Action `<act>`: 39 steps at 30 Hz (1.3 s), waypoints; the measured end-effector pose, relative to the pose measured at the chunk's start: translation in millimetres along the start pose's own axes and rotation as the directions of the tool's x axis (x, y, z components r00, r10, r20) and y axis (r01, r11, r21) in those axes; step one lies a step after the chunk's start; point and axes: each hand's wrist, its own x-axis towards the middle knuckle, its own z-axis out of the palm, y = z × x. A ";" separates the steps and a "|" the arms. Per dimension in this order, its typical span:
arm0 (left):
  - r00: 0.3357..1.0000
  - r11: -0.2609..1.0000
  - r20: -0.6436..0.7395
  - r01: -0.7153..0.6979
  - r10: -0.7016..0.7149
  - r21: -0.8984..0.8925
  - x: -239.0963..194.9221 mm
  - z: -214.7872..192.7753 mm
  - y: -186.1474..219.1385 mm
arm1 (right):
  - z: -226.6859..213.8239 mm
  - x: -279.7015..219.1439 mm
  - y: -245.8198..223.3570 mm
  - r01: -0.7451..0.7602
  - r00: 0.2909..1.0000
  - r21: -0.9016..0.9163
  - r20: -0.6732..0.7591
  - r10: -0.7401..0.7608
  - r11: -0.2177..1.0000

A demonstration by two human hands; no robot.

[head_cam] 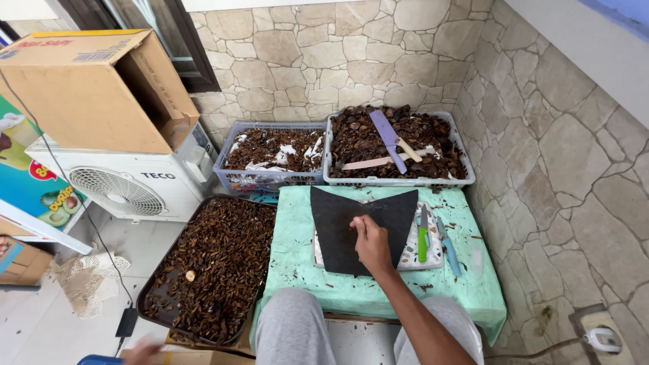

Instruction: The person sits on the floor and uses a knife to chop nuts on a black cutting board. They repeatedly slice the nuts into smaller pieces and occasionally gather them with their hands.

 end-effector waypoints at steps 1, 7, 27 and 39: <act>1.000 1.000 0.013 -0.010 0.010 -0.005 8.8 31.7 12.0 | 1.1 -0.3 -4.8 0.021 0.998 -0.112 -0.063 -0.028 0.993; 0.941 0.968 0.332 0.147 -0.073 -0.204 55.2 233.4 50.1 | 14.8 -30.0 -35.7 0.604 0.793 -0.122 -0.012 -0.610 0.788; 0.973 0.803 0.128 -0.231 0.192 0.550 271.7 196.8 -63.1 | -23.6 50.6 64.1 -0.232 0.966 -0.425 -0.209 0.154 0.875; 0.915 0.377 -0.334 0.398 -0.226 0.836 363.2 -25.4 -196.1 | -27.7 45.5 19.7 -0.222 0.953 -0.492 0.073 0.295 0.842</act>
